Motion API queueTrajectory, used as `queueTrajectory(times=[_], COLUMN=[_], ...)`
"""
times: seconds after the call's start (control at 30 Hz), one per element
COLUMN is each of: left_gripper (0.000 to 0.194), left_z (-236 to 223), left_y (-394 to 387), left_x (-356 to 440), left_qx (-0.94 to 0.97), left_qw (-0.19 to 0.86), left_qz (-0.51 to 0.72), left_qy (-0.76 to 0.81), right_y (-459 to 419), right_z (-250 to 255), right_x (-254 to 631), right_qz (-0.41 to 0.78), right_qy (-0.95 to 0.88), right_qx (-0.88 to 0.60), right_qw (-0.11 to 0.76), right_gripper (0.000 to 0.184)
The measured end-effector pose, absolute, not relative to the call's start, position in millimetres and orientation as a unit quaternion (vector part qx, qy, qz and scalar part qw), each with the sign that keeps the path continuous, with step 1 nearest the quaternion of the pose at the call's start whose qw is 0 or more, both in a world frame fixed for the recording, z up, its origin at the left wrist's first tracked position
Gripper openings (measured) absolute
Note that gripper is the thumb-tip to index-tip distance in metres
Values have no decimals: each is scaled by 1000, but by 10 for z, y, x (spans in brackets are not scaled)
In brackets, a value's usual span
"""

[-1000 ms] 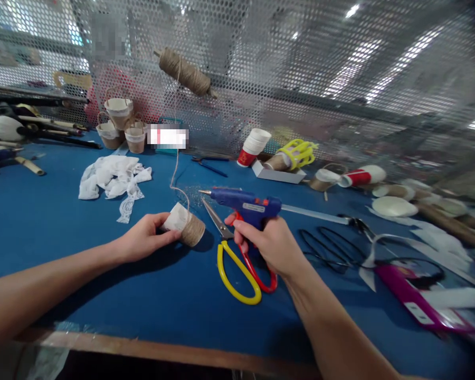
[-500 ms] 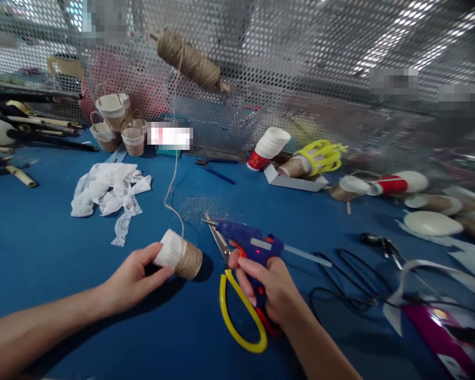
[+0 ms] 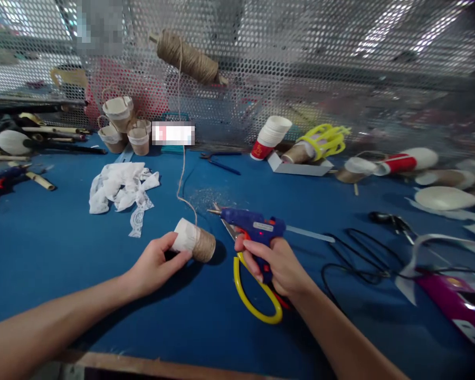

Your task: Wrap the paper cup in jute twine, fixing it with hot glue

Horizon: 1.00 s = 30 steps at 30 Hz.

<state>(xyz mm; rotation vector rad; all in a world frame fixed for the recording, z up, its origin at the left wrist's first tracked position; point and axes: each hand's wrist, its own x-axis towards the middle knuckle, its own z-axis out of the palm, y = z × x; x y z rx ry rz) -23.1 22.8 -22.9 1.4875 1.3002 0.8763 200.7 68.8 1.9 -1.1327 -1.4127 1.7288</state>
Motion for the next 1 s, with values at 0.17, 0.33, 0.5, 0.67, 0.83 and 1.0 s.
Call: queueTrajectory(times=[0.17,0.33,0.5,0.67,0.83,1.0], left_gripper=[29,28,29,30,33,32], left_z=[-215,-232,-215,-228,-232,-169], left_y=[223,190,174,202,247,294], left_x=[-235,-245,-228,-227,-244,-267], left_qx=[611,613,603,595,580,596], left_qw=[468,463,466,474,491,482], left_qz=[350,353,346,356,378,366], left_qy=[534,535,547,543,529,528], right_y=[681,647,669,661,548,460], right_z=[-9,25,74,169,242,259], right_x=[1997,1989,2032,2042,2027,1996], right_qz=[660,649,641,601,539,446], right_qy=[-541,-549,-556,-599,-660,-714], right_qx=[-433,-438,-443,-472,-485,-507], right_qw=[291,294,289,240,196,184], right_gripper=[18,19,21,23,20,28])
